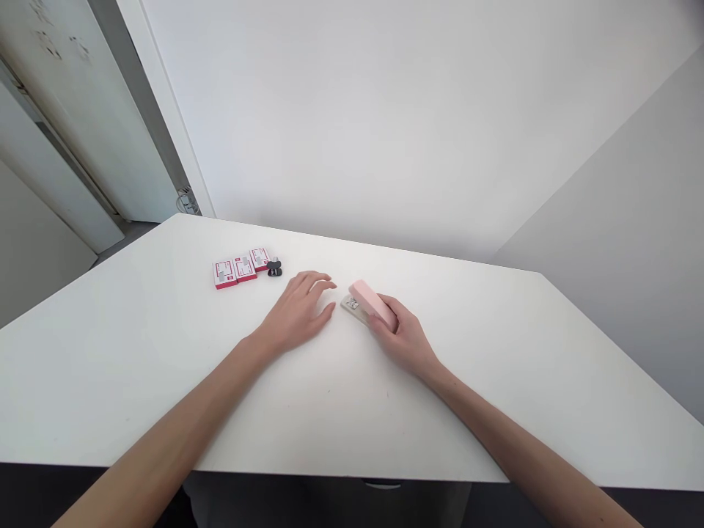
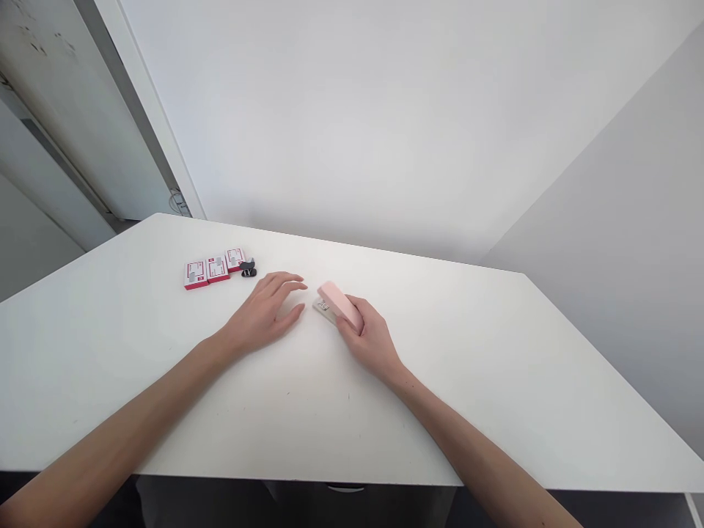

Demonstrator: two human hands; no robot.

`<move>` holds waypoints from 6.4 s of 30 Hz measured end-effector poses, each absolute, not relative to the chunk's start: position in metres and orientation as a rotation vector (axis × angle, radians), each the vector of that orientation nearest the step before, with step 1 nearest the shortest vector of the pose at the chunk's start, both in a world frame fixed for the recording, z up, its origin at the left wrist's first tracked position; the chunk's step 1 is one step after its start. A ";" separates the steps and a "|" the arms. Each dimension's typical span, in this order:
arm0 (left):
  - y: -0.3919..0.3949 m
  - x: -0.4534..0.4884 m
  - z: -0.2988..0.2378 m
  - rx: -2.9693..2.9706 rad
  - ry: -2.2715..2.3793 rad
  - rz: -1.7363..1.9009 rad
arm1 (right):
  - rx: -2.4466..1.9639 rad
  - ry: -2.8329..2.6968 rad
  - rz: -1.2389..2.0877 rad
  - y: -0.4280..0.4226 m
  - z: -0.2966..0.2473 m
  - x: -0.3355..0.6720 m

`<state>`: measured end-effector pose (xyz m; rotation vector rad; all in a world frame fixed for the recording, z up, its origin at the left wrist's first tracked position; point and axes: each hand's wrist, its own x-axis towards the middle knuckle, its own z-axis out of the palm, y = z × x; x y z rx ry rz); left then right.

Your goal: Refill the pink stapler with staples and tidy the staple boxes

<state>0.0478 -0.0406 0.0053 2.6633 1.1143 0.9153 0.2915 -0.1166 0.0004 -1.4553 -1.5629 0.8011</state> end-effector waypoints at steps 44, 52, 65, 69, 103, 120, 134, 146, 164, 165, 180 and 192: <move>-0.061 0.065 0.021 2.335 0.784 0.719 | -1.075 -1.657 1.215 -0.129 0.015 0.283; -0.058 0.066 0.014 2.458 0.629 0.728 | -1.100 -1.627 1.208 -0.129 0.015 0.285; -0.059 0.066 0.018 2.344 0.677 0.691 | -1.103 -1.646 1.197 -0.129 0.017 0.284; -0.059 0.065 0.018 2.333 0.718 0.699 | -1.143 -1.654 1.176 -0.129 0.016 0.286; -0.052 0.062 0.023 2.036 1.157 1.043 | -1.286 -1.595 1.040 -0.126 0.007 0.286; -0.046 0.064 0.020 1.624 1.344 1.248 | -1.360 -1.735 0.670 -0.124 -0.004 0.288; -0.049 0.060 0.024 1.488 1.184 1.421 | -1.418 -1.847 0.531 -0.106 -0.007 0.252; -0.046 0.054 0.023 1.526 1.230 1.690 | -0.972 -1.432 0.798 -0.056 -0.007 0.182; -0.022 0.021 0.018 1.867 1.716 1.687 | -1.093 -1.322 0.850 -0.065 0.004 0.184; -0.018 0.014 0.014 1.867 1.835 1.652 | -1.100 -1.315 0.864 -0.064 0.003 0.185; -0.001 -0.023 -0.005 2.147 2.122 1.107 | -1.110 -1.271 0.958 -0.061 0.003 0.189; -0.007 -0.024 -0.001 2.122 2.139 1.221 | -1.119 -1.278 0.961 -0.062 0.003 0.190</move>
